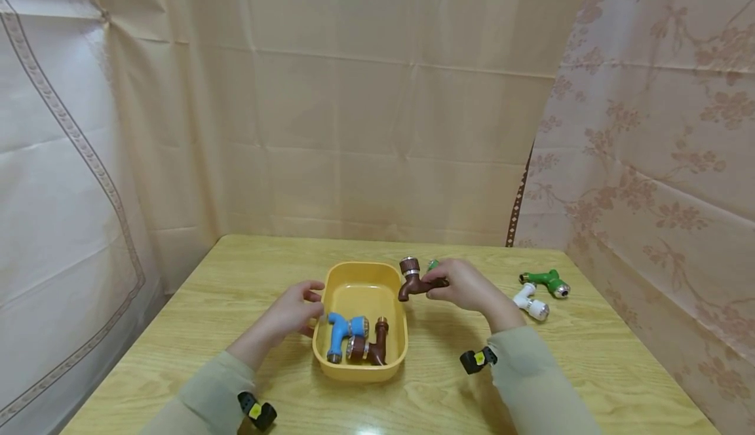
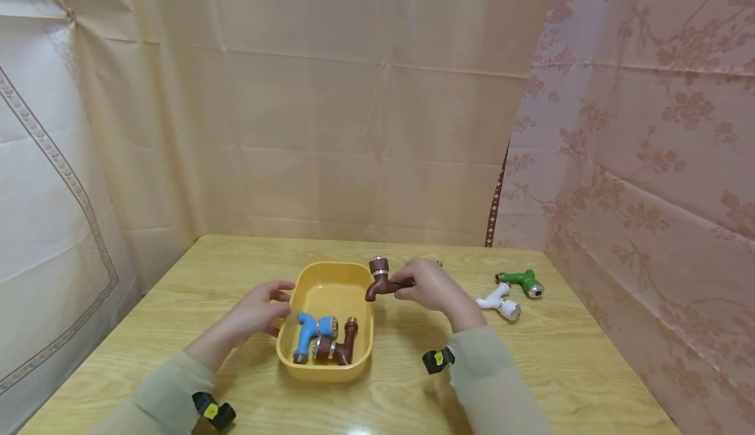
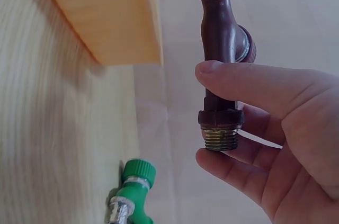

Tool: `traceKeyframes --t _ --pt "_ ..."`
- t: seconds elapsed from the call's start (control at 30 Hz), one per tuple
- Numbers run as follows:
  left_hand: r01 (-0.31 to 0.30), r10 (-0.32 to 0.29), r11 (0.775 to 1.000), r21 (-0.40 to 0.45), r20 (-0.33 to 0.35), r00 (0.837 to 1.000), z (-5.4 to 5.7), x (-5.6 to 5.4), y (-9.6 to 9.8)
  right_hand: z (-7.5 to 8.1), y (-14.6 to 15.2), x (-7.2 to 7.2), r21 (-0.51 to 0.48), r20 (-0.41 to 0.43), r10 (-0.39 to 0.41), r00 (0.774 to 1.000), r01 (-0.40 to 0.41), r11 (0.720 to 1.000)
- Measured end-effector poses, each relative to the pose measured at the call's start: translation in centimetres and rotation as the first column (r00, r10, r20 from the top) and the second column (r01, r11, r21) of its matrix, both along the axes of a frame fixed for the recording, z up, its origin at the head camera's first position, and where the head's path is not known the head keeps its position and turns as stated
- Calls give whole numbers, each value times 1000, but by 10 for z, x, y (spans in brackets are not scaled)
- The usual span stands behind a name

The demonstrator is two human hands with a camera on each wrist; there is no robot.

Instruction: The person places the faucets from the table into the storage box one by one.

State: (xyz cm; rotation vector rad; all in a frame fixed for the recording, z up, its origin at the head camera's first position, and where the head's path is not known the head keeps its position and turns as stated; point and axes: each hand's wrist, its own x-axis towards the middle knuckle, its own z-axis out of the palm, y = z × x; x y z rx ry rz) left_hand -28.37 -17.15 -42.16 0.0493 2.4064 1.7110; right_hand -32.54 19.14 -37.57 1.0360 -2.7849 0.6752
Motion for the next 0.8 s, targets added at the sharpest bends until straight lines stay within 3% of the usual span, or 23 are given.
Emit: traceKeyframes --t 0.8 --pt "3 -3 1000 -12 -6 1000 1 1 0 27 -39 -15 24 39 14 999 -14 1000"
